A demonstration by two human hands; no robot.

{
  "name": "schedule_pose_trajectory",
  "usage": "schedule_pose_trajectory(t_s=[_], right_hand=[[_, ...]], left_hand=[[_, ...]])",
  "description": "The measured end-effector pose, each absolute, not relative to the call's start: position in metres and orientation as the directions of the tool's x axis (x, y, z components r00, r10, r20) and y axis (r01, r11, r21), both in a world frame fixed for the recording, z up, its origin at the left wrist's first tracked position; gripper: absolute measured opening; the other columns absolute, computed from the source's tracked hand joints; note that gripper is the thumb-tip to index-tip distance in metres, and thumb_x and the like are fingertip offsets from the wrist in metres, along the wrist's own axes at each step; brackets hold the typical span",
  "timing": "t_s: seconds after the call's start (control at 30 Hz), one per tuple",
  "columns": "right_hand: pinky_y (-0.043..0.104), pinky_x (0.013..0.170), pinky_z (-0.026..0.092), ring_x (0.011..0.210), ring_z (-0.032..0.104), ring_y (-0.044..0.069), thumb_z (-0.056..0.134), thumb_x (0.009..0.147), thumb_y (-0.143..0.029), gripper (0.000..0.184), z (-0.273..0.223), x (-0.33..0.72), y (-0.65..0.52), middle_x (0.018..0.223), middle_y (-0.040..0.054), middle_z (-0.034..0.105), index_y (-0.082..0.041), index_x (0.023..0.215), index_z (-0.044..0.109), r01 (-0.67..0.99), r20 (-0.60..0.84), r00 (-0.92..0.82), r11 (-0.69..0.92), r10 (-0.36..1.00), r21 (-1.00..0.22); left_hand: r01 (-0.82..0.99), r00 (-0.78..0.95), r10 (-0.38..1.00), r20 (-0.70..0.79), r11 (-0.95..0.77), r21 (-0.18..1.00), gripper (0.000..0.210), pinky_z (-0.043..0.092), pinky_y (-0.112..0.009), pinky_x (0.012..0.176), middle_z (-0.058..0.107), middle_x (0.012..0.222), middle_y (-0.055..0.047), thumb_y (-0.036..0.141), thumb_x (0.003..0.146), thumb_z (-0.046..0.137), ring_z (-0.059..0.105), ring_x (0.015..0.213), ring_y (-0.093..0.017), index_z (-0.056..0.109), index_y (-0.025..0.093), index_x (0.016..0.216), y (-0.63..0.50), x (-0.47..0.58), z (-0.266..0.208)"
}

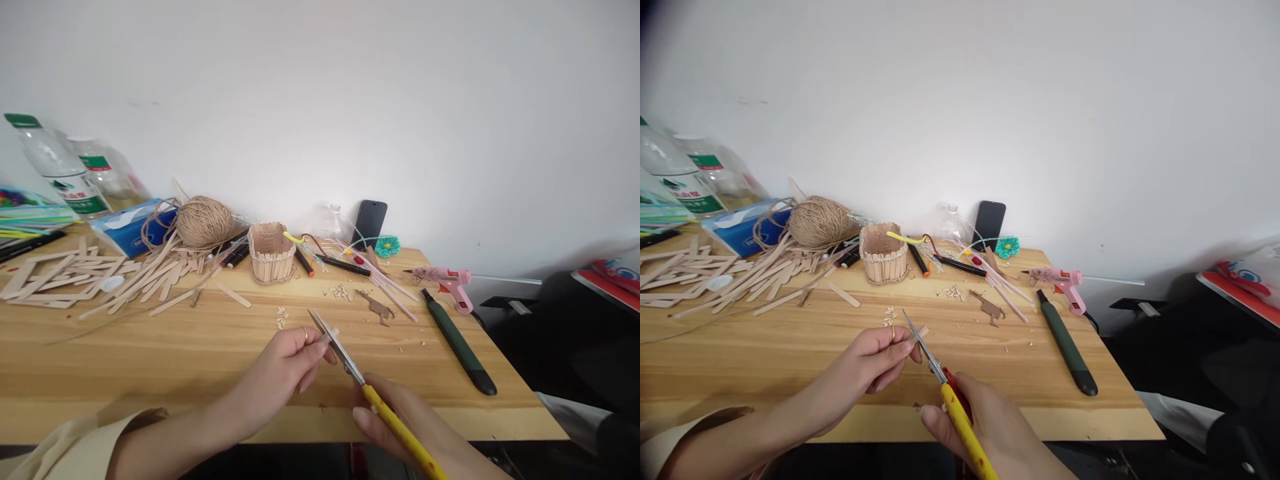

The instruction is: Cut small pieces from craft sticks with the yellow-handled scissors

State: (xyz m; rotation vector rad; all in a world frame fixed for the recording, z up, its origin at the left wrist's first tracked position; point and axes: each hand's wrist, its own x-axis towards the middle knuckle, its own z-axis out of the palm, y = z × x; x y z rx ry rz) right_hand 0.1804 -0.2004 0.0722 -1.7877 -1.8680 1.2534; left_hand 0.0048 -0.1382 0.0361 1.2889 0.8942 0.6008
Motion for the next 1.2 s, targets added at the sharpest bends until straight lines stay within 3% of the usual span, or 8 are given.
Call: schedule_pose_trajectory(t_s=[0.2, 0.27, 0.4, 0.57, 0.67, 0.83, 1.03, 1.2], right_hand=[[0.032, 0.071, 0.043, 0.074, 0.055, 0.022, 0.042, 0.078, -0.062, 0.058, 0.077, 0.182, -0.202, 0.074, 0.0026, 0.058, -0.02, 0.115, 0.056, 0.603, -0.372, -0.265, -0.148, 0.89, -0.784], [0.031, 0.069, 0.042, 0.073, 0.053, 0.021, 0.04, 0.079, -0.062, 0.058, 0.076, 0.181, -0.201, 0.074, 0.0018, 0.055, -0.02, 0.116, 0.055, 0.601, -0.347, -0.271, -0.124, 0.898, -0.789], [0.026, 0.057, 0.036, 0.061, 0.043, 0.016, 0.039, 0.077, -0.065, 0.049, 0.075, 0.18, -0.198, 0.066, -0.0019, 0.043, -0.021, 0.09, 0.057, 0.594, -0.364, -0.267, -0.145, 0.892, -0.791], [0.026, 0.054, 0.034, 0.053, 0.036, 0.012, 0.037, 0.08, -0.06, 0.043, 0.065, 0.186, -0.187, 0.055, -0.0049, 0.036, -0.021, 0.063, 0.038, 0.585, -0.471, -0.211, -0.275, 0.857, -0.763], [0.021, 0.042, 0.03, 0.041, 0.032, 0.009, 0.036, 0.081, -0.055, 0.038, 0.057, 0.189, -0.179, 0.048, -0.0082, 0.031, -0.021, 0.063, 0.037, 0.448, -0.538, -0.21, -0.409, 0.816, -0.795], [0.016, 0.03, 0.023, 0.028, 0.029, 0.004, 0.034, 0.083, -0.036, 0.027, 0.054, 0.186, -0.166, 0.045, -0.0105, 0.03, -0.02, 0.062, 0.038, 0.343, -0.699, -0.109, -0.633, 0.707, -0.694], [0.013, 0.026, 0.019, 0.026, 0.027, 0.003, 0.033, 0.086, -0.031, 0.032, 0.048, 0.181, -0.157, 0.041, -0.0095, 0.031, -0.019, 0.056, 0.038, 0.305, -0.731, -0.059, -0.684, 0.68, -0.662], [0.011, 0.025, 0.018, 0.025, 0.024, 0.001, 0.038, 0.086, -0.035, 0.036, 0.043, 0.184, -0.158, 0.039, -0.0096, 0.032, -0.018, 0.054, 0.038, 0.25, -0.738, -0.064, -0.705, 0.672, -0.664]], left_hand=[[0.137, 0.571, 0.779, -0.259, 0.221, 0.966, 0.028, 0.018, -0.023, 0.044, 0.032, 0.043, 0.009, 0.038, 0.082, 0.042, 0.025, 0.041, -0.008, 0.056, 0.015, 0.076, -0.142, 0.006, 0.045], [0.127, 0.578, 0.777, -0.25, 0.217, 0.968, 0.028, 0.018, -0.023, 0.044, 0.032, 0.043, 0.009, 0.038, 0.082, 0.042, 0.025, 0.041, -0.008, 0.056, 0.015, 0.076, -0.142, 0.006, 0.047], [0.105, 0.584, 0.775, -0.24, 0.222, 0.969, 0.028, 0.018, -0.024, 0.045, 0.034, 0.042, 0.009, 0.038, 0.084, 0.042, 0.024, 0.041, -0.008, 0.056, 0.014, 0.077, -0.141, 0.009, 0.047], [0.033, 0.568, 0.768, -0.296, 0.338, 0.94, 0.024, 0.012, -0.024, 0.043, 0.032, 0.041, 0.009, 0.034, 0.081, 0.046, 0.019, 0.039, -0.006, 0.056, 0.014, 0.072, -0.127, 0.02, 0.04], [-0.008, 0.604, 0.72, -0.341, 0.433, 0.901, 0.022, 0.007, -0.025, 0.043, 0.03, 0.041, 0.01, 0.034, 0.079, 0.049, 0.015, 0.038, -0.005, 0.054, 0.014, 0.071, -0.113, 0.027, 0.034], [0.033, 0.65, 0.653, -0.39, 0.488, 0.872, 0.021, 0.004, -0.025, 0.042, 0.027, 0.042, 0.011, 0.034, 0.077, 0.052, 0.012, 0.036, -0.004, 0.053, 0.014, 0.071, -0.093, 0.029, 0.025], [0.11, 0.686, 0.591, -0.424, 0.493, 0.863, 0.024, 0.002, -0.024, 0.041, 0.024, 0.043, 0.012, 0.038, 0.074, 0.055, 0.01, 0.037, -0.004, 0.051, 0.014, 0.074, -0.08, 0.025, 0.022], [0.195, 0.7, 0.584, -0.411, 0.398, 0.897, 0.027, 0.005, -0.022, 0.04, 0.024, 0.045, 0.011, 0.041, 0.074, 0.053, 0.011, 0.038, -0.005, 0.053, 0.014, 0.075, -0.078, 0.024, 0.025]])
